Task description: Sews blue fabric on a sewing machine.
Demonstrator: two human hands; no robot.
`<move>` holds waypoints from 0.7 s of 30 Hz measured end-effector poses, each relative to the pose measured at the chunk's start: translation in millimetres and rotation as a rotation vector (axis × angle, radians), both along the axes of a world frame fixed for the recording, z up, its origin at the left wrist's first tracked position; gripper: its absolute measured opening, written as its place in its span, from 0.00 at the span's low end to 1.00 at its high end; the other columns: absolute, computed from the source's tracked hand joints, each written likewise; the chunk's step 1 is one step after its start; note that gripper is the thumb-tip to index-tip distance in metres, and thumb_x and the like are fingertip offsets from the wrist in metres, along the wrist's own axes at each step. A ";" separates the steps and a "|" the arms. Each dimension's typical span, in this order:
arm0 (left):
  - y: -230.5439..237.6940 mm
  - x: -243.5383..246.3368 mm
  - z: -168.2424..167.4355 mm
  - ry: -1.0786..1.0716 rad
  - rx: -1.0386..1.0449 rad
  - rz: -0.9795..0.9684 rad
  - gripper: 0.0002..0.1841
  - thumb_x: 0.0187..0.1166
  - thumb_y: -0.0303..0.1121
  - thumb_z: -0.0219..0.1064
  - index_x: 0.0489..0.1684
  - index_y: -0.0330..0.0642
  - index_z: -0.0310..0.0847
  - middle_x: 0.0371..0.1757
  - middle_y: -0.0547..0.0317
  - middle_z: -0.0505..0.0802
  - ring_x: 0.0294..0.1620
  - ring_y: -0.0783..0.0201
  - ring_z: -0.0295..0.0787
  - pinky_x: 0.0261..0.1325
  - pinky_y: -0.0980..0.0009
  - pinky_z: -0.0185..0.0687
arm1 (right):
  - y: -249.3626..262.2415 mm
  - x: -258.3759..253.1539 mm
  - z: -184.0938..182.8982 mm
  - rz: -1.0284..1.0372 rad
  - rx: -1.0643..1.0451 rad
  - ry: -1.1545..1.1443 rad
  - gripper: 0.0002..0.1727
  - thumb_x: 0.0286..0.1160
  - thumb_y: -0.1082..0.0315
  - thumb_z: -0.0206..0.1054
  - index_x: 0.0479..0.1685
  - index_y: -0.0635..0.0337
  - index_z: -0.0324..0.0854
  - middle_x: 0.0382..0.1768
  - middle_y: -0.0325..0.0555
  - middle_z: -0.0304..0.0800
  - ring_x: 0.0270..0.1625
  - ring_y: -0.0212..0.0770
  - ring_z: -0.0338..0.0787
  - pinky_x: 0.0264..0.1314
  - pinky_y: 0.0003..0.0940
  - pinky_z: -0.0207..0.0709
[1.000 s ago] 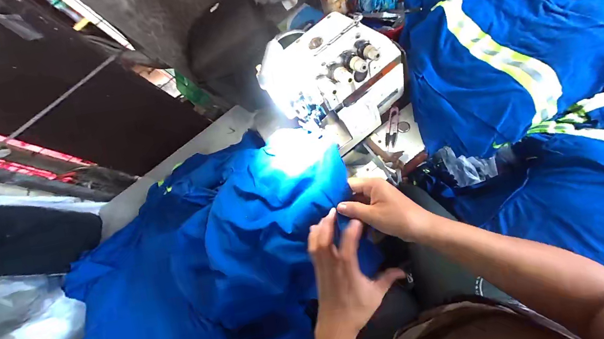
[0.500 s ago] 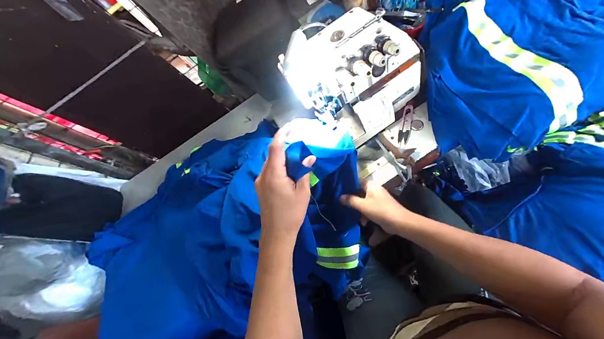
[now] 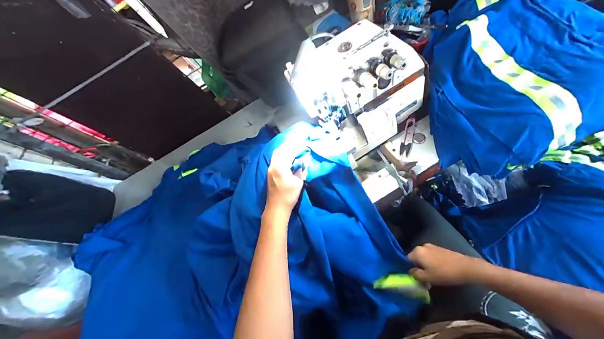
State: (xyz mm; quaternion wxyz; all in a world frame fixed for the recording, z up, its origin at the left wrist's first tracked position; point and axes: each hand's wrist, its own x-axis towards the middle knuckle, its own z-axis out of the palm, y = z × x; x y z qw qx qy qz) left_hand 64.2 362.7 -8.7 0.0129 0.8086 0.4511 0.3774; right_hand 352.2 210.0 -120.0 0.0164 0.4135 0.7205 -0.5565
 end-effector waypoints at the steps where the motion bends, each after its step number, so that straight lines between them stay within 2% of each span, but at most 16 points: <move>1: 1.1 -1.5 -2.6 -0.016 0.009 -0.015 0.13 0.71 0.18 0.69 0.52 0.28 0.88 0.60 0.35 0.91 0.64 0.43 0.88 0.71 0.50 0.80 | 2.5 0.9 -15.1 0.000 0.038 -0.281 0.17 0.84 0.65 0.62 0.58 0.69 0.86 0.55 0.66 0.91 0.63 0.63 0.88 0.68 0.67 0.74; 2: 1.9 -3.1 -3.0 -0.024 0.009 -0.028 0.13 0.72 0.19 0.68 0.54 0.28 0.88 0.60 0.36 0.91 0.65 0.45 0.89 0.72 0.52 0.80 | 5.3 5.9 -24.3 -0.028 0.068 -0.391 0.19 0.85 0.63 0.61 0.65 0.65 0.85 0.63 0.66 0.88 0.72 0.66 0.83 0.76 0.71 0.67; 3: 1.7 -4.9 -1.0 -0.025 -0.009 -0.035 0.13 0.74 0.20 0.68 0.55 0.29 0.88 0.61 0.38 0.91 0.65 0.47 0.89 0.73 0.53 0.80 | 7.1 13.4 -21.9 -0.109 0.133 -0.388 0.19 0.85 0.61 0.62 0.65 0.62 0.86 0.63 0.65 0.89 0.72 0.67 0.84 0.75 0.72 0.69; 4: -1.4 -6.0 3.0 -0.031 -0.048 -0.035 0.13 0.76 0.21 0.67 0.56 0.29 0.87 0.60 0.38 0.92 0.64 0.48 0.90 0.72 0.53 0.81 | 6.4 20.6 -8.3 -0.220 0.252 -0.363 0.19 0.83 0.59 0.64 0.63 0.61 0.88 0.61 0.66 0.89 0.70 0.69 0.84 0.72 0.73 0.71; 5: -7.2 -6.5 8.0 -0.031 -0.086 -0.017 0.13 0.79 0.23 0.67 0.57 0.29 0.87 0.59 0.39 0.93 0.62 0.50 0.91 0.70 0.53 0.82 | 4.5 25.4 10.8 -0.346 0.421 -0.329 0.19 0.81 0.59 0.67 0.63 0.62 0.88 0.62 0.70 0.87 0.70 0.74 0.81 0.70 0.77 0.69; 7: -22.3 -2.6 23.7 -0.065 -0.128 0.064 0.12 0.82 0.25 0.65 0.57 0.29 0.87 0.57 0.39 0.93 0.59 0.50 0.92 0.68 0.51 0.83 | 11.5 29.2 44.2 -0.583 0.863 -0.217 0.20 0.72 0.65 0.73 0.62 0.63 0.88 0.62 0.75 0.84 0.71 0.82 0.77 0.63 0.84 0.66; 8: -28.9 0.9 32.4 -0.106 -0.127 0.104 0.12 0.83 0.26 0.64 0.57 0.28 0.87 0.57 0.39 0.93 0.59 0.50 0.92 0.68 0.51 0.83 | 21.2 29.0 59.2 -0.661 1.035 -0.151 0.21 0.69 0.68 0.74 0.62 0.63 0.87 0.61 0.74 0.85 0.69 0.82 0.78 0.60 0.83 0.68; 9: -35.7 4.4 39.4 -0.161 -0.116 0.126 0.13 0.84 0.28 0.64 0.57 0.28 0.87 0.58 0.39 0.92 0.60 0.52 0.91 0.69 0.52 0.82 | 30.9 26.0 73.7 -0.706 1.113 -0.072 0.21 0.69 0.68 0.73 0.62 0.63 0.87 0.59 0.71 0.86 0.66 0.79 0.81 0.58 0.79 0.71; 11: -49.2 14.0 50.9 -0.277 -0.090 0.117 0.12 0.85 0.28 0.62 0.56 0.31 0.87 0.59 0.46 0.92 0.61 0.63 0.89 0.69 0.61 0.82 | 50.4 9.8 93.8 -0.714 0.989 0.132 0.20 0.75 0.67 0.69 0.65 0.63 0.86 0.59 0.64 0.88 0.63 0.63 0.87 0.62 0.61 0.80; 12: -56.3 20.5 57.0 -0.303 -0.077 0.103 0.11 0.83 0.26 0.61 0.54 0.34 0.88 0.57 0.51 0.93 0.59 0.68 0.89 0.67 0.65 0.84 | 62.3 -1.8 95.5 -0.693 0.833 0.243 0.21 0.77 0.66 0.68 0.67 0.65 0.84 0.61 0.62 0.88 0.64 0.56 0.88 0.65 0.52 0.83; 13: -64.2 28.2 63.8 -0.300 -0.064 0.101 0.11 0.82 0.26 0.61 0.52 0.36 0.89 0.53 0.56 0.93 0.56 0.73 0.89 0.63 0.70 0.84 | 75.5 -14.9 90.4 -0.670 0.663 0.355 0.23 0.78 0.66 0.69 0.69 0.68 0.82 0.62 0.61 0.88 0.64 0.51 0.89 0.68 0.47 0.83; 14: -72.5 35.0 70.4 -0.260 -0.041 0.101 0.10 0.83 0.27 0.62 0.50 0.36 0.89 0.50 0.56 0.93 0.52 0.74 0.89 0.59 0.72 0.84 | 86.9 -27.8 81.0 -0.643 0.496 0.453 0.24 0.76 0.65 0.70 0.69 0.68 0.81 0.61 0.58 0.89 0.62 0.46 0.90 0.67 0.42 0.84; 15: -80.8 40.3 77.0 -0.199 -0.009 0.096 0.10 0.83 0.30 0.64 0.48 0.34 0.90 0.47 0.53 0.93 0.49 0.71 0.89 0.57 0.69 0.84 | 94.6 -38.7 70.6 -0.611 0.335 0.552 0.22 0.75 0.66 0.71 0.67 0.68 0.81 0.57 0.54 0.91 0.57 0.40 0.91 0.63 0.38 0.84; 16: -88.4 43.6 83.4 -0.125 0.034 0.091 0.11 0.83 0.32 0.65 0.45 0.33 0.91 0.44 0.51 0.94 0.47 0.68 0.90 0.54 0.67 0.85 | 97.6 -46.5 61.9 -0.581 0.207 0.647 0.18 0.75 0.68 0.72 0.61 0.68 0.83 0.50 0.49 0.92 0.50 0.35 0.91 0.56 0.35 0.85; 18: -103.5 44.3 92.6 -0.004 0.100 0.060 0.12 0.81 0.36 0.66 0.39 0.37 0.92 0.39 0.55 0.94 0.42 0.70 0.91 0.48 0.72 0.86 | 91.1 -50.2 52.7 -0.558 0.051 0.821 0.10 0.77 0.70 0.69 0.50 0.67 0.87 0.40 0.44 0.95 0.43 0.32 0.93 0.53 0.34 0.88; 21: -129.2 41.9 91.6 0.025 0.017 -0.039 0.15 0.84 0.40 0.63 0.39 0.40 0.93 0.39 0.61 0.95 0.41 0.78 0.90 0.48 0.82 0.85 | 69.4 -29.0 48.5 -0.625 -0.024 0.921 0.07 0.78 0.70 0.67 0.43 0.64 0.89 0.37 0.40 0.95 0.42 0.32 0.93 0.52 0.35 0.89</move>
